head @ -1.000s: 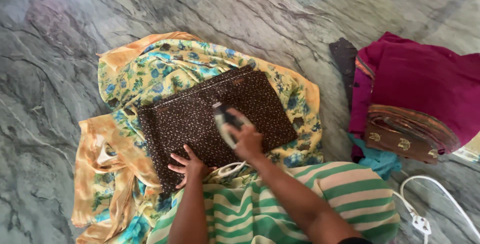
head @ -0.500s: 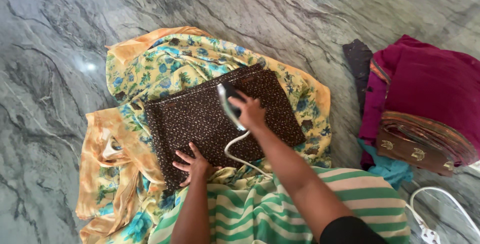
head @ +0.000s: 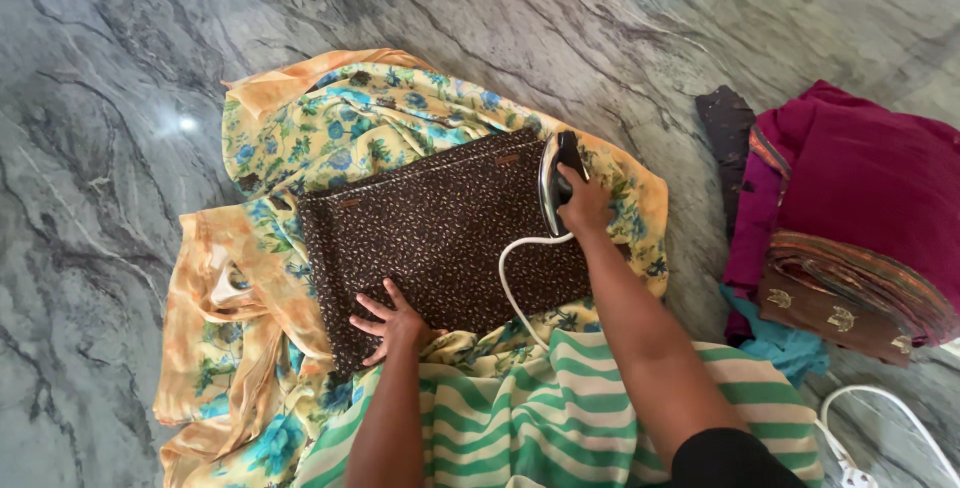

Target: The person irons a dark brown patterned cloth laid on a floral sheet on the floor. They repeatedly smooth the fabric with an iron, fold the cloth, and continue ironing the folded sections.

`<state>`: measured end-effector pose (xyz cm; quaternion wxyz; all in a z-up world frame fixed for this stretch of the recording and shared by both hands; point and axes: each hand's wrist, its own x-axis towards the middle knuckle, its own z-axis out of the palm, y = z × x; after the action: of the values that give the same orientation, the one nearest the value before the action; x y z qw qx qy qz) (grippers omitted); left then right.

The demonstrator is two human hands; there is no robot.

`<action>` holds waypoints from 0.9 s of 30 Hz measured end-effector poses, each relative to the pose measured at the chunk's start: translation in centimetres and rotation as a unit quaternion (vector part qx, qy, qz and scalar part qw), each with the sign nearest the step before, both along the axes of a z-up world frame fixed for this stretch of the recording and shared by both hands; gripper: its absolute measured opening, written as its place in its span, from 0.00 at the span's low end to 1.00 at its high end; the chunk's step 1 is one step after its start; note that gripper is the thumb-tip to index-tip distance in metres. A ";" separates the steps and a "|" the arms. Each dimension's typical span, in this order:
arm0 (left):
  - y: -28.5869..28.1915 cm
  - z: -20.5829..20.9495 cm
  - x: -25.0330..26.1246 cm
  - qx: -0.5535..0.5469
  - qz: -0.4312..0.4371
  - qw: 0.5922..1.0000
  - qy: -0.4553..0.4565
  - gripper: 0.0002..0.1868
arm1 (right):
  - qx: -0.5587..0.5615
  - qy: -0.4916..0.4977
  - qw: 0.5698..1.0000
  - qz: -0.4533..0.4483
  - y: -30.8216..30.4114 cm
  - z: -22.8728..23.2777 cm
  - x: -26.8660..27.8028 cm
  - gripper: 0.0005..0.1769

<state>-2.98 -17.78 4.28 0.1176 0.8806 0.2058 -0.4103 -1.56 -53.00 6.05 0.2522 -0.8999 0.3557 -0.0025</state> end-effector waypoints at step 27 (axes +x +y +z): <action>0.5 0.0 0.2 -0.043 0.010 0.999 -0.008 0.83 | -0.056 0.001 0.986 0.159 11.6 0.4 4.3 0.41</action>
<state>-2.81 -17.29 4.24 0.1614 0.8758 0.1961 -0.4104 2.70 -41.38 6.42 0.1986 -0.9576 0.2079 0.0190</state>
